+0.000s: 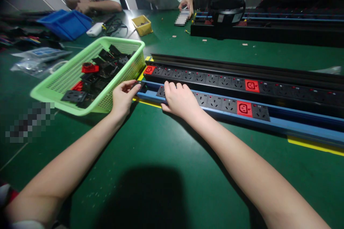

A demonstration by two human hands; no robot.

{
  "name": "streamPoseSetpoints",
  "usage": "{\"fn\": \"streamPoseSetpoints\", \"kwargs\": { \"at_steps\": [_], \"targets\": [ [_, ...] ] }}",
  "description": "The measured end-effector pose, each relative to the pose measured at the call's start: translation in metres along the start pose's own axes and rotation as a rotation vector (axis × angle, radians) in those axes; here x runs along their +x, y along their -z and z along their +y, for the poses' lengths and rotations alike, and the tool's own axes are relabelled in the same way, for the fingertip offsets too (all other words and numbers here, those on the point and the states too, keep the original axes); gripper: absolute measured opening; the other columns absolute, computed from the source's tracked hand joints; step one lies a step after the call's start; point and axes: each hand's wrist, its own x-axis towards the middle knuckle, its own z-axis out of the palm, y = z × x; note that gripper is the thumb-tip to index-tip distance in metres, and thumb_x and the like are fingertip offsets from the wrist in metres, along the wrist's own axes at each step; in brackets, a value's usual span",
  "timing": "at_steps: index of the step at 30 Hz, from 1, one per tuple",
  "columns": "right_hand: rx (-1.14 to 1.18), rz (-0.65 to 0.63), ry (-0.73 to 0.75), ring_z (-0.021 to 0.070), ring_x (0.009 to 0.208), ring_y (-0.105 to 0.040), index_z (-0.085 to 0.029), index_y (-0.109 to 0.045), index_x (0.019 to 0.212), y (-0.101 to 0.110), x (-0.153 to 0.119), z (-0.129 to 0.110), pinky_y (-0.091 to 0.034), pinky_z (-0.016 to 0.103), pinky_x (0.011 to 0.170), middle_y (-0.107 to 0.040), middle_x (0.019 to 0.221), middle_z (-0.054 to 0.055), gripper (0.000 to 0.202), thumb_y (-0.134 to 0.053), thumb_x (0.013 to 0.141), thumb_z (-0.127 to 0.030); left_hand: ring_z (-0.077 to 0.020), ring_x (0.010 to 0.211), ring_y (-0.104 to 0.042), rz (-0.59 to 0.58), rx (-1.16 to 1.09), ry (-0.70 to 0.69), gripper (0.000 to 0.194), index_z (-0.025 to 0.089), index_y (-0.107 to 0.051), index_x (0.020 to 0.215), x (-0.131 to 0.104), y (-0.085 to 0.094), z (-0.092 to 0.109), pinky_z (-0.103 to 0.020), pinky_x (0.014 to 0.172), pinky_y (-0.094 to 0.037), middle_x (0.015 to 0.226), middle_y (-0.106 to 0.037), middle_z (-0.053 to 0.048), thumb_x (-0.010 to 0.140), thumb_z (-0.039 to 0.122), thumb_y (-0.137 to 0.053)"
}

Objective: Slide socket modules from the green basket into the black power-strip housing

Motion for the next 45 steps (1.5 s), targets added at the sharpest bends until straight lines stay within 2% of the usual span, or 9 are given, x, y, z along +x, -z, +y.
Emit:
{"fn": "streamPoseSetpoints", "kwargs": {
  "at_steps": [8, 19, 24, 28, 34, 38, 41, 45],
  "targets": [
    [0.002, 0.000, -0.002, 0.0352, 0.111, -0.062, 0.002, -0.040, 0.151, 0.000, 0.000, -0.001, -0.044, 0.041, 0.088, -0.064, 0.132, 0.025, 0.077, -0.051, 0.096, -0.050, -0.0199, 0.088, -0.070, -0.089, 0.037, -0.072, 0.039, 0.017, -0.071, 0.103, -0.008, -0.006, 0.011, -0.034, 0.084, -0.057, 0.100, -0.074, -0.008, 0.077, 0.044, -0.081],
    [0.009, 0.005, -0.001, 0.0352, 0.112, -0.062, 0.002, -0.040, 0.151, 0.000, 0.000, 0.000, -0.044, 0.040, 0.088, -0.063, 0.133, 0.025, 0.076, -0.052, 0.096, -0.050, -0.0214, 0.095, -0.071, -0.132, 0.016, -0.051, 0.051, 0.018, -0.068, 0.104, -0.006, -0.005, 0.008, -0.035, 0.089, -0.057, 0.106, -0.075, -0.009, 0.069, 0.049, -0.087],
    [0.005, -0.005, -0.001, 0.0357, 0.112, -0.062, 0.002, -0.039, 0.151, 0.000, 0.000, -0.001, -0.044, 0.041, 0.089, -0.063, 0.133, 0.026, 0.077, -0.051, 0.096, -0.050, -0.0220, 0.097, -0.071, -0.212, -0.005, -0.098, 0.039, 0.018, -0.070, 0.102, -0.009, -0.008, 0.013, -0.036, 0.092, -0.057, 0.105, -0.075, -0.009, 0.078, 0.047, -0.080],
    [0.001, -0.009, 0.000, 0.0359, 0.112, -0.062, 0.002, -0.039, 0.152, 0.001, 0.000, -0.001, -0.044, 0.042, 0.089, -0.062, 0.134, 0.027, 0.077, -0.050, 0.096, -0.050, -0.0215, 0.095, -0.070, -0.274, 0.116, -0.180, 0.035, 0.020, -0.072, 0.106, -0.015, -0.007, 0.019, -0.036, 0.091, -0.056, 0.107, -0.075, -0.007, 0.086, 0.048, -0.072],
    [0.001, 0.003, 0.003, 0.0357, 0.112, -0.062, 0.002, -0.039, 0.151, -0.001, 0.000, 0.000, -0.045, 0.041, 0.089, -0.063, 0.133, 0.026, 0.077, -0.051, 0.096, -0.051, -0.0256, 0.109, -0.069, -0.349, 0.268, -0.348, 0.056, 0.020, -0.067, 0.125, -0.017, -0.004, 0.023, -0.039, 0.099, -0.053, 0.121, -0.072, -0.010, 0.080, 0.050, -0.080],
    [0.003, 0.020, 0.002, 0.0362, 0.111, -0.063, 0.002, -0.040, 0.151, -0.002, 0.000, 0.000, -0.045, 0.042, 0.089, -0.065, 0.131, 0.025, 0.078, -0.054, 0.096, -0.051, -0.0289, 0.115, -0.067, -0.378, 0.425, -0.458, 0.062, 0.019, -0.065, 0.128, -0.016, -0.003, 0.021, -0.044, 0.103, -0.052, 0.123, -0.071, -0.012, 0.076, 0.046, -0.086],
    [0.005, 0.035, 0.004, 0.0365, 0.110, -0.063, 0.002, -0.042, 0.150, -0.003, 0.000, 0.000, -0.046, 0.042, 0.089, -0.065, 0.130, 0.025, 0.077, -0.054, 0.096, -0.051, -0.0301, 0.119, -0.066, -0.383, 0.490, -0.482, 0.063, 0.018, -0.062, 0.131, -0.017, -0.002, 0.021, -0.045, 0.104, -0.052, 0.126, -0.070, -0.013, 0.076, 0.040, -0.087],
    [0.007, 0.026, 0.005, 0.0362, 0.110, -0.063, 0.003, -0.041, 0.150, -0.003, 0.000, 0.000, -0.046, 0.042, 0.089, -0.064, 0.132, 0.026, 0.078, -0.054, 0.096, -0.052, -0.0293, 0.110, -0.070, -0.404, 0.495, -0.432, 0.065, 0.021, -0.062, 0.134, -0.018, -0.002, 0.020, -0.042, 0.099, -0.054, 0.123, -0.072, -0.012, 0.077, 0.043, -0.085]
  ]
}}
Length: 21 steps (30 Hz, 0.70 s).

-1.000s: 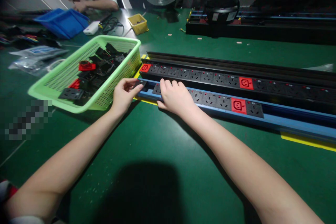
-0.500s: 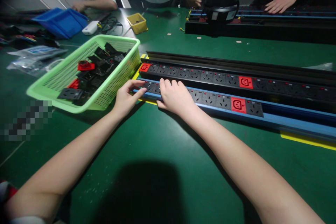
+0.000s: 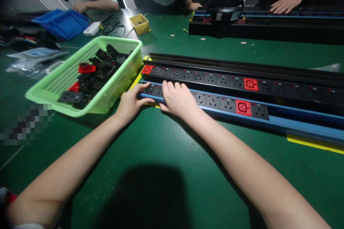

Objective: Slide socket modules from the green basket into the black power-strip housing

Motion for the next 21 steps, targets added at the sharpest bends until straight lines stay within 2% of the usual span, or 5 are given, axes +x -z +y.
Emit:
{"fn": "streamPoseSetpoints", "kwargs": {
  "at_steps": [6, 11, 16, 21],
  "targets": [
    [0.005, -0.020, -0.003, 0.0362, 0.111, -0.062, 0.002, -0.039, 0.151, 0.0014, 0.0003, -0.0004, -0.045, 0.042, 0.090, -0.063, 0.133, 0.028, 0.078, -0.053, 0.096, -0.052, -0.0283, 0.100, -0.073, -0.017, 0.025, 0.023, 0.058, 0.021, -0.066, 0.132, 0.0013, 0.0011, -0.0027, -0.040, 0.091, -0.055, 0.117, -0.075, -0.012, 0.083, 0.048, -0.079],
    [0.002, -0.011, 0.002, 0.0361, 0.109, -0.063, 0.003, -0.042, 0.149, 0.0015, 0.0006, -0.0005, -0.045, 0.041, 0.088, -0.064, 0.132, 0.027, 0.077, -0.053, 0.096, -0.051, -0.0327, 0.110, -0.070, 0.019, 0.167, -0.058, 0.068, 0.020, -0.061, 0.137, -0.0026, -0.0014, -0.0045, -0.044, 0.098, -0.051, 0.121, -0.073, -0.015, 0.080, 0.052, -0.080],
    [0.004, -0.005, 0.002, 0.0360, 0.109, -0.063, 0.003, -0.041, 0.149, 0.0009, 0.0006, 0.0000, -0.044, 0.042, 0.088, -0.063, 0.132, 0.027, 0.077, -0.053, 0.096, -0.051, -0.0318, 0.107, -0.068, 0.054, 0.241, -0.095, 0.074, 0.019, -0.053, 0.142, -0.0059, -0.0026, -0.0047, -0.045, 0.099, -0.047, 0.113, -0.072, -0.014, 0.082, 0.053, -0.078],
    [0.006, -0.004, 0.004, 0.0367, 0.108, -0.063, 0.004, -0.041, 0.150, 0.0014, 0.0007, -0.0002, -0.045, 0.042, 0.087, -0.063, 0.132, 0.027, 0.078, -0.052, 0.096, -0.051, -0.0297, 0.107, -0.066, 0.014, 0.244, -0.191, 0.066, 0.019, -0.046, 0.145, -0.0072, -0.0047, -0.0052, -0.044, 0.100, -0.041, 0.112, -0.072, -0.013, 0.090, 0.047, -0.072]
  ]
}}
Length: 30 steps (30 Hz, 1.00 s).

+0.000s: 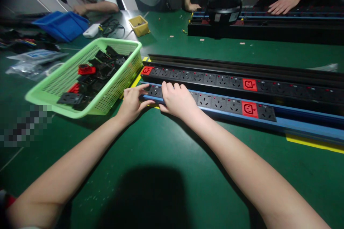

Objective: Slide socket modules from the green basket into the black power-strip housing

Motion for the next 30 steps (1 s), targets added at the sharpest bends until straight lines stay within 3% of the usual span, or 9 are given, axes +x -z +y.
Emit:
{"fn": "streamPoseSetpoints", "kwargs": {
  "at_steps": [3, 7, 11, 14, 19, 30],
  "targets": [
    [0.004, -0.009, 0.000, 0.0369, 0.109, -0.063, 0.004, -0.041, 0.150, 0.000, 0.000, 0.000, -0.045, 0.043, 0.087, -0.064, 0.132, 0.027, 0.078, -0.051, 0.096, -0.051, -0.0286, 0.108, -0.066, -0.036, -0.026, -0.023, 0.060, 0.019, -0.046, 0.144, 0.000, -0.001, 0.001, -0.044, 0.100, -0.039, 0.114, -0.073, -0.012, 0.094, 0.045, -0.068],
    [0.012, -0.001, 0.008, 0.0362, 0.111, -0.061, 0.003, -0.034, 0.156, -0.001, -0.001, 0.002, -0.046, 0.043, 0.088, -0.057, 0.146, 0.028, 0.082, -0.050, 0.097, -0.051, -0.0285, 0.114, -0.065, -0.058, -0.086, 0.060, 0.059, 0.019, -0.046, 0.142, 0.001, 0.002, 0.006, -0.046, 0.103, -0.034, 0.117, -0.073, -0.012, 0.094, 0.049, -0.066],
    [0.015, 0.035, 0.125, 0.0352, 0.120, -0.058, -0.007, -0.024, 0.164, -0.003, -0.001, 0.007, -0.048, 0.043, 0.090, -0.030, 0.169, 0.019, 0.079, -0.051, 0.097, -0.041, -0.0239, 0.105, -0.069, 0.078, -0.198, 0.155, 0.042, 0.019, -0.048, 0.135, 0.002, 0.007, 0.007, -0.046, 0.103, -0.033, 0.103, -0.075, -0.007, 0.103, 0.045, -0.046],
    [0.028, 0.049, 0.230, 0.0358, 0.126, -0.055, -0.019, -0.023, 0.166, -0.006, 0.000, 0.009, -0.049, 0.046, 0.091, -0.021, 0.174, 0.008, 0.071, -0.046, 0.102, -0.036, -0.0220, 0.100, -0.070, 0.199, -0.249, 0.196, 0.037, 0.019, -0.048, 0.130, 0.003, 0.008, 0.005, -0.044, 0.105, -0.033, 0.094, -0.074, -0.004, 0.105, 0.044, -0.038],
    [0.064, 0.026, 0.282, 0.0397, 0.134, -0.049, -0.029, -0.026, 0.166, -0.006, 0.001, 0.012, -0.049, 0.050, 0.092, -0.030, 0.171, 0.001, 0.064, -0.041, 0.105, -0.038, -0.0220, 0.100, -0.071, 0.229, -0.225, 0.254, 0.036, 0.021, -0.049, 0.124, 0.003, 0.008, 0.003, -0.044, 0.107, -0.035, 0.097, -0.074, -0.004, 0.105, 0.048, -0.035],
    [0.062, 0.028, 0.247, 0.0374, 0.125, -0.054, -0.028, -0.037, 0.161, -0.002, 0.001, 0.008, -0.047, 0.048, 0.090, -0.036, 0.169, 0.004, 0.059, -0.047, 0.103, -0.036, -0.0227, 0.098, -0.072, 0.149, -0.244, 0.316, 0.039, 0.020, -0.048, 0.129, 0.006, 0.010, 0.005, -0.045, 0.105, -0.039, 0.097, -0.074, -0.006, 0.104, 0.047, -0.035]
  ]
}}
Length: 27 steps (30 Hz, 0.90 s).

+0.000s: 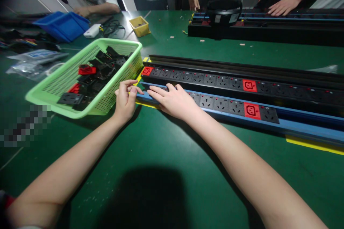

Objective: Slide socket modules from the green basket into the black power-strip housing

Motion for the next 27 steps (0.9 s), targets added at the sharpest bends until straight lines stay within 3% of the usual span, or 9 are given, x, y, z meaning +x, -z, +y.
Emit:
{"fn": "streamPoseSetpoints", "kwargs": {
  "at_steps": [8, 15, 21, 24, 27],
  "targets": [
    [-0.032, 0.043, -0.007, 0.0335, 0.117, -0.058, -0.017, -0.054, 0.139, 0.003, -0.001, -0.003, -0.045, 0.040, 0.084, -0.054, 0.154, 0.012, 0.042, -0.055, 0.099, -0.031, -0.0215, 0.097, -0.070, -0.002, 0.000, -0.050, 0.035, 0.020, -0.052, 0.128, -0.001, 0.000, -0.001, -0.047, 0.107, -0.036, 0.094, -0.073, -0.004, 0.105, 0.043, -0.039],
    [-0.072, 0.034, 0.022, 0.0335, 0.119, -0.056, -0.016, -0.053, 0.141, 0.000, -0.001, -0.002, -0.044, 0.040, 0.085, -0.053, 0.154, 0.015, 0.042, -0.051, 0.100, -0.029, -0.0231, 0.106, -0.066, 0.016, 0.037, -0.169, 0.041, 0.019, -0.044, 0.135, -0.003, 0.003, 0.010, -0.041, 0.095, -0.050, 0.111, -0.069, -0.009, 0.098, 0.036, -0.054],
    [-0.091, 0.032, 0.020, 0.0343, 0.123, -0.056, -0.016, -0.053, 0.143, 0.000, -0.002, -0.003, -0.046, 0.041, 0.086, -0.052, 0.155, 0.014, 0.044, -0.048, 0.101, -0.028, -0.0299, 0.110, -0.063, -0.035, 0.332, -0.267, 0.032, 0.020, -0.056, 0.124, 0.005, 0.032, 0.047, -0.047, 0.100, -0.046, 0.112, -0.068, -0.010, 0.095, 0.033, -0.055],
    [-0.101, 0.031, 0.019, 0.0352, 0.123, -0.056, -0.016, -0.053, 0.143, 0.000, -0.001, -0.003, -0.046, 0.042, 0.086, -0.053, 0.155, 0.015, 0.044, -0.049, 0.100, -0.028, -0.0315, 0.111, -0.062, -0.110, 0.407, -0.208, 0.032, 0.019, -0.058, 0.121, 0.017, 0.055, 0.054, -0.047, 0.100, -0.047, 0.116, -0.066, -0.012, 0.094, 0.037, -0.056],
    [-0.107, 0.024, 0.028, 0.0361, 0.123, -0.056, -0.014, -0.053, 0.143, 0.000, -0.001, -0.003, -0.047, 0.042, 0.085, -0.052, 0.155, 0.015, 0.046, -0.052, 0.099, -0.030, -0.0293, 0.107, -0.064, -0.178, 0.409, -0.075, 0.043, 0.017, -0.054, 0.130, 0.030, 0.081, 0.046, -0.045, 0.097, -0.051, 0.124, -0.064, -0.013, 0.095, 0.042, -0.054]
  ]
}}
